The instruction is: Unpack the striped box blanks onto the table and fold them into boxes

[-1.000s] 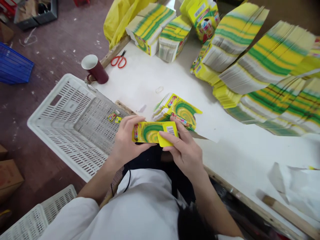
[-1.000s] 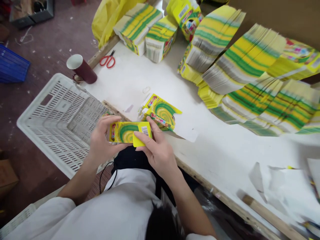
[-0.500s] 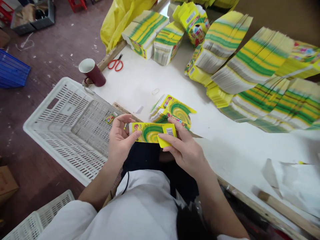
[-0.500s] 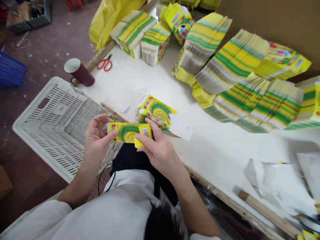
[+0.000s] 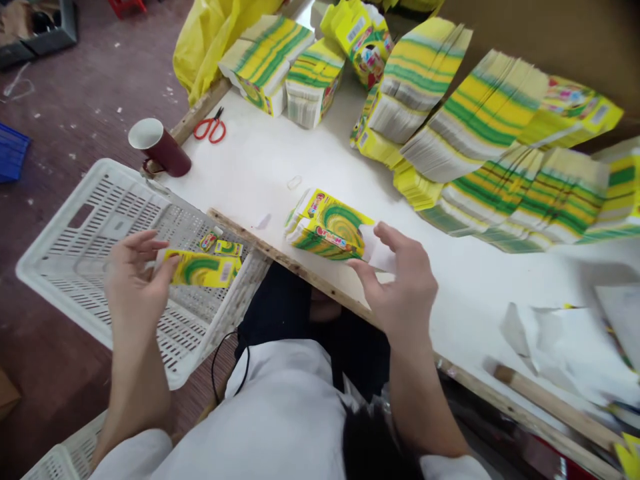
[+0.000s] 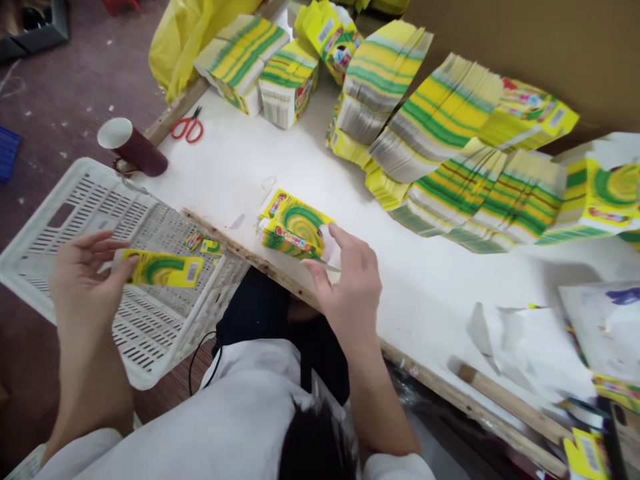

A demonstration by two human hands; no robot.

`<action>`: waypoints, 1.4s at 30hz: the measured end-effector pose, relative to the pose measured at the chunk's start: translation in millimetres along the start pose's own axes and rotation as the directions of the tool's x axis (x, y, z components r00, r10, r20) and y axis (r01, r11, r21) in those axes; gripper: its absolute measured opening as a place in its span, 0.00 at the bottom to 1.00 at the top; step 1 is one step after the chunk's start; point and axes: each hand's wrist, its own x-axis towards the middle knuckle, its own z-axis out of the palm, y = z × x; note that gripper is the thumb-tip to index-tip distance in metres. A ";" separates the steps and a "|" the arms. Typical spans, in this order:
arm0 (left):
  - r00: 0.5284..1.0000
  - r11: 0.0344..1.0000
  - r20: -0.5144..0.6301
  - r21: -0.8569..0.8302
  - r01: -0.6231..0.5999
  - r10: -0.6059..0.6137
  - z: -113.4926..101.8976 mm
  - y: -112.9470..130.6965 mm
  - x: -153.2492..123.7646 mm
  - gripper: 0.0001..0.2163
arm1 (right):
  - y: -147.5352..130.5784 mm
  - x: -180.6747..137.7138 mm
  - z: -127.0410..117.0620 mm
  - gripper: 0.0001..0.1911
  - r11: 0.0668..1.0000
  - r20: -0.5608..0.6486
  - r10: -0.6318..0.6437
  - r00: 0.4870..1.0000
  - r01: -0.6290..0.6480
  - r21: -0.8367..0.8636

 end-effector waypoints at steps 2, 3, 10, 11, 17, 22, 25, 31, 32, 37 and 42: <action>0.998 0.971 -0.018 0.231 -0.062 0.068 -9.9 -12.3 6.1 0.28 | 9.1 1.9 2.4 0.20 0.993 0.029 0.002 1.000 0.002 -0.118; 0.996 0.958 -0.008 0.274 -0.085 0.091 -8.8 -14.0 5.2 0.29 | 11.4 2.6 4.6 0.18 0.989 0.047 0.003 0.999 0.004 -0.146; 0.886 0.966 0.452 -0.258 0.017 0.105 69.0 21.8 -35.2 0.26 | -8.2 7.4 -4.3 0.21 0.990 0.031 0.041 0.999 -0.036 -0.140; 0.853 0.932 0.503 -0.357 0.056 0.142 82.0 27.5 -41.0 0.29 | -15.0 6.5 -7.4 0.22 0.993 0.031 0.044 0.999 -0.040 -0.107; 0.894 0.614 0.416 -0.753 0.235 0.168 126.6 69.8 -61.0 0.33 | -59.2 -15.4 4.5 0.22 0.899 0.308 -0.028 0.951 -0.110 0.423; 0.969 0.470 0.245 -0.852 0.230 -0.030 127.8 97.5 -49.7 0.23 | -75.5 -26.4 27.0 0.23 0.690 0.381 -0.069 0.922 -0.232 0.686; 0.969 0.408 0.237 -0.880 0.243 -0.065 127.8 94.7 -47.9 0.25 | -71.3 -23.2 31.8 0.20 0.748 0.315 -0.069 0.946 -0.160 0.644; 0.951 0.642 0.303 -0.719 0.268 -0.058 126.9 63.2 -66.0 0.31 | -52.0 -14.3 23.1 0.12 0.779 0.268 0.071 0.961 -0.221 0.587; 0.951 0.657 0.298 -0.701 0.279 -0.087 125.4 57.3 -67.1 0.25 | -50.7 -12.8 20.5 0.10 0.783 0.249 0.064 0.966 -0.204 0.588; 0.889 0.693 0.456 -0.656 0.300 0.046 99.1 42.1 -47.6 0.17 | -45.9 -5.5 2.4 0.11 0.843 0.148 -0.037 0.988 -0.049 0.535; 0.799 0.776 0.546 -0.607 0.170 0.251 47.0 63.4 -19.4 0.46 | -37.9 -2.8 -16.2 0.20 0.949 0.083 -0.270 0.959 0.250 0.194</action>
